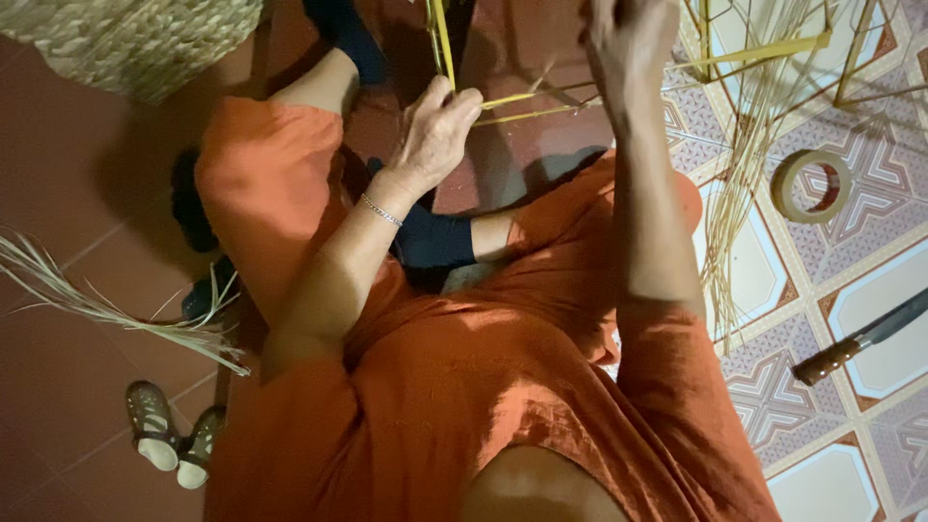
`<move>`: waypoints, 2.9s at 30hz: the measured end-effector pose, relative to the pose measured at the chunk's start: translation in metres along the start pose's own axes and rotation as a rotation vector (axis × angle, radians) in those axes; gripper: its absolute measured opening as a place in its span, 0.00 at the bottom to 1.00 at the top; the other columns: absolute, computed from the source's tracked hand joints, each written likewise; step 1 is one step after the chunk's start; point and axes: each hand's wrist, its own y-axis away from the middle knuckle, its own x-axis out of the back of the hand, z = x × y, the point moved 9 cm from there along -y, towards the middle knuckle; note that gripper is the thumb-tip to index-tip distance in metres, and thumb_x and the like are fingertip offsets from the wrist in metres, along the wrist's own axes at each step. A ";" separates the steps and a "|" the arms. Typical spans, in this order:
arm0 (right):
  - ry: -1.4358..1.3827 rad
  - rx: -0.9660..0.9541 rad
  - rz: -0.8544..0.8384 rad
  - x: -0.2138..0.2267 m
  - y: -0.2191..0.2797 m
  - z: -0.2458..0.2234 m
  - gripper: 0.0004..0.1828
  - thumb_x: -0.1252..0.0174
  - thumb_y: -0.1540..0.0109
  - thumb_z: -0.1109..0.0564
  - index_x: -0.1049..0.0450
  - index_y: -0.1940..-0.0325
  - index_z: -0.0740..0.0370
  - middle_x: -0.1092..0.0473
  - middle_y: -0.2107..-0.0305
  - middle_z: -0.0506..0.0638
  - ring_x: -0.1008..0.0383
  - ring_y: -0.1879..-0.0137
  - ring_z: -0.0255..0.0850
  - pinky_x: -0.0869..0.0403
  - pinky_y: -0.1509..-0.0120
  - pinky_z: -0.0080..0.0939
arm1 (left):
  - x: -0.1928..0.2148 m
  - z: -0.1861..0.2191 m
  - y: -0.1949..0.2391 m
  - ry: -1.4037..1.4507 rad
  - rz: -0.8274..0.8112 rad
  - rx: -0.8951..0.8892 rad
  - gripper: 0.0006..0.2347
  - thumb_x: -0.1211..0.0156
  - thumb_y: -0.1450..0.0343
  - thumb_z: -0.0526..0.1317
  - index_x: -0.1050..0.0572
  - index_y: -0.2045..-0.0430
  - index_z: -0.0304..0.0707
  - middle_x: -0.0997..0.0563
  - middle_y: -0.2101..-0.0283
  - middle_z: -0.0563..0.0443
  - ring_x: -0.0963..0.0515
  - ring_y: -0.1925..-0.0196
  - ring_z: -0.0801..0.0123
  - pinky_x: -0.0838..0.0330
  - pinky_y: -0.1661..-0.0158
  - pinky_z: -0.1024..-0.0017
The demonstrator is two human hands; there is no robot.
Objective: The person sits on a tiled floor and weaves thin dried plant strips into a basket frame, repeatedly threading and tightening the strips by hand. Tools such as scissors and tape are visible nearby but not used during the clip.
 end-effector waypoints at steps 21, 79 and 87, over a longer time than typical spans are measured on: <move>0.595 0.038 -0.104 -0.104 0.120 0.034 0.08 0.35 0.35 0.56 0.21 0.65 0.63 0.28 0.75 0.58 0.31 0.65 0.50 0.31 0.59 0.49 | 0.024 0.033 -0.006 -0.064 0.041 -0.088 0.09 0.40 0.25 0.28 0.26 0.51 0.33 0.23 0.50 0.39 0.17 0.54 0.44 0.19 0.54 0.60; 1.044 0.381 0.118 0.085 0.189 -0.093 0.14 0.31 0.37 0.70 0.22 0.50 0.59 0.27 0.61 0.54 0.22 0.59 0.46 0.24 0.58 0.42 | -0.110 0.059 -0.041 1.248 -0.125 0.392 0.09 0.43 0.20 0.40 0.25 0.54 0.32 0.18 0.59 0.45 0.16 0.60 0.69 0.16 0.60 0.71; 1.428 0.068 0.239 0.228 0.246 -0.018 0.16 0.24 0.41 0.58 0.20 0.51 0.59 0.24 0.71 0.49 0.24 0.65 0.47 0.28 0.60 0.49 | -0.023 0.017 -0.059 1.050 0.116 0.318 0.08 0.46 0.19 0.38 0.25 0.55 0.32 0.16 0.62 0.41 0.14 0.63 0.66 0.14 0.61 0.67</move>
